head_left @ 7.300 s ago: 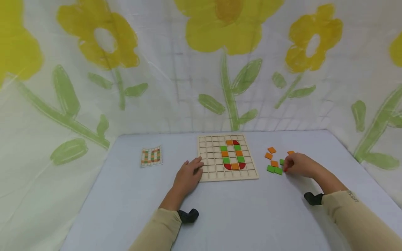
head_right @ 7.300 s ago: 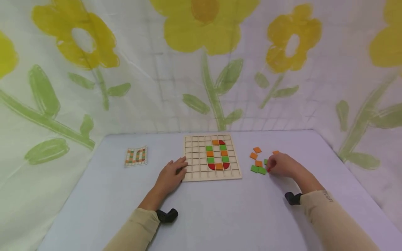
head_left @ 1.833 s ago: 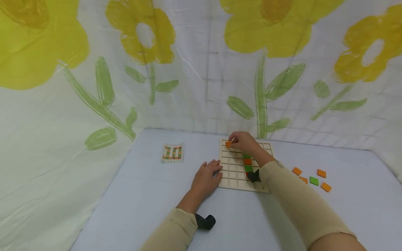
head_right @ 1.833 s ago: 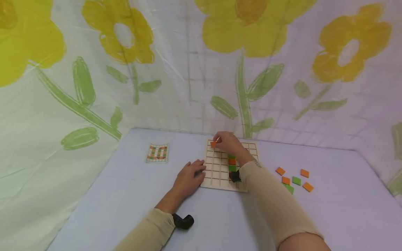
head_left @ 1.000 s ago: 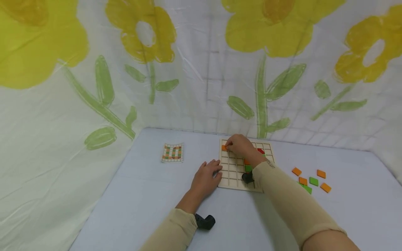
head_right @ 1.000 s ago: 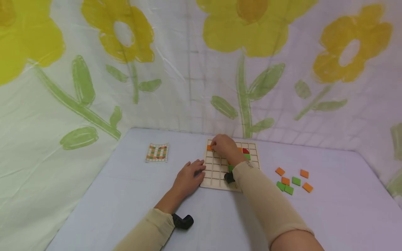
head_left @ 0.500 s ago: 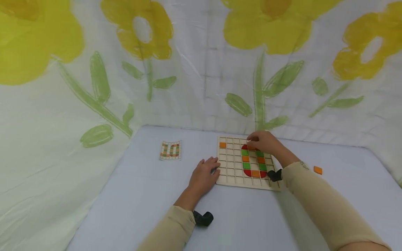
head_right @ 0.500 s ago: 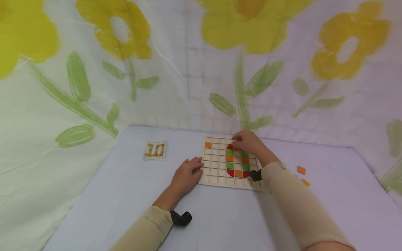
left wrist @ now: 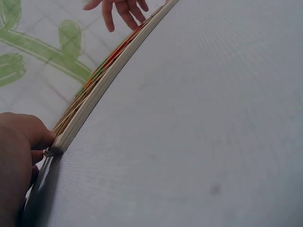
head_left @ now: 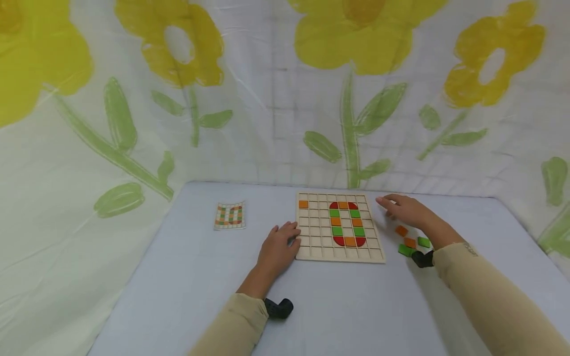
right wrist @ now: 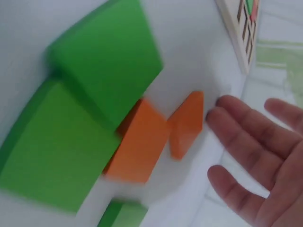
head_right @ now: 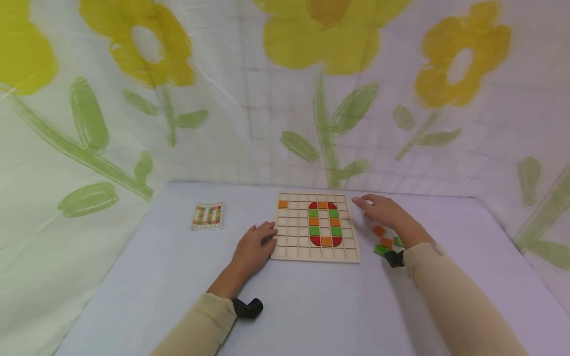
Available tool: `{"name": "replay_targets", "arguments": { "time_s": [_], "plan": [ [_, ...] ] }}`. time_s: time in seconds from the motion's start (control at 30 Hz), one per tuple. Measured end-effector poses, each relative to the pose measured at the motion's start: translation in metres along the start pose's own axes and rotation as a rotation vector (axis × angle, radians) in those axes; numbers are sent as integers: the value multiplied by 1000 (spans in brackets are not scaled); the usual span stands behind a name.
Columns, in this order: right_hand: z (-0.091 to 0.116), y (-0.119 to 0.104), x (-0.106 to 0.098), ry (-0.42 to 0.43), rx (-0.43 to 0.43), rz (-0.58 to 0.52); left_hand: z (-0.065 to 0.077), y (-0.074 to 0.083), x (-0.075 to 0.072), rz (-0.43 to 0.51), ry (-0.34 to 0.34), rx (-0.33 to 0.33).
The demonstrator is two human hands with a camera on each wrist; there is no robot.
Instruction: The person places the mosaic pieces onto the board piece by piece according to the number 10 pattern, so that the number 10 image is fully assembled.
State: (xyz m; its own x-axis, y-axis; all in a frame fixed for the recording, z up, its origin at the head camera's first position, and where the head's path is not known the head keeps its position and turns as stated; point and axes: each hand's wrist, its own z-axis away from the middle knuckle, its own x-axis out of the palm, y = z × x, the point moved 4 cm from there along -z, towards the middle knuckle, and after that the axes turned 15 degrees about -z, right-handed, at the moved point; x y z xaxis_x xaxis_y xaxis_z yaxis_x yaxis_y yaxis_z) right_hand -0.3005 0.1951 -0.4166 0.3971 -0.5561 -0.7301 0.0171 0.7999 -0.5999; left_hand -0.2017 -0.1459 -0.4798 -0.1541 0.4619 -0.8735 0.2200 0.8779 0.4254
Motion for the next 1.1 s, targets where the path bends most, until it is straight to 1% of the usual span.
{"name": "replay_targets", "arguments": {
  "time_s": [0.13,0.33,0.5,0.6,0.73,0.77,0.93,1.0,1.1],
  "plan": [
    [10,3,-4,-5,26,19,1,-3,-2,9,-4,-9],
    [24,11,-7,-1,31,63,0,-7,-5,6,2,-23],
    [36,23,-4,32,8,70,-3,-7,-6,16,-5,-13],
    [42,30,-3,65,-24,69,-4,-5,-5,19,-17,-5],
    [49,37,-3,83,-59,103,-4,-4,-3,19,-20,-11],
    [51,38,-3,78,-59,111,-4,-3,-3,20,-21,-12],
    [64,46,-4,28,1,106,-2,-2,-1,29,-27,-5],
    [67,49,-4,22,-3,125,-1,-2,-1,29,-29,-5],
    [70,52,-5,29,-53,184,0,-1,0,33,-30,-5]
  ]
}}
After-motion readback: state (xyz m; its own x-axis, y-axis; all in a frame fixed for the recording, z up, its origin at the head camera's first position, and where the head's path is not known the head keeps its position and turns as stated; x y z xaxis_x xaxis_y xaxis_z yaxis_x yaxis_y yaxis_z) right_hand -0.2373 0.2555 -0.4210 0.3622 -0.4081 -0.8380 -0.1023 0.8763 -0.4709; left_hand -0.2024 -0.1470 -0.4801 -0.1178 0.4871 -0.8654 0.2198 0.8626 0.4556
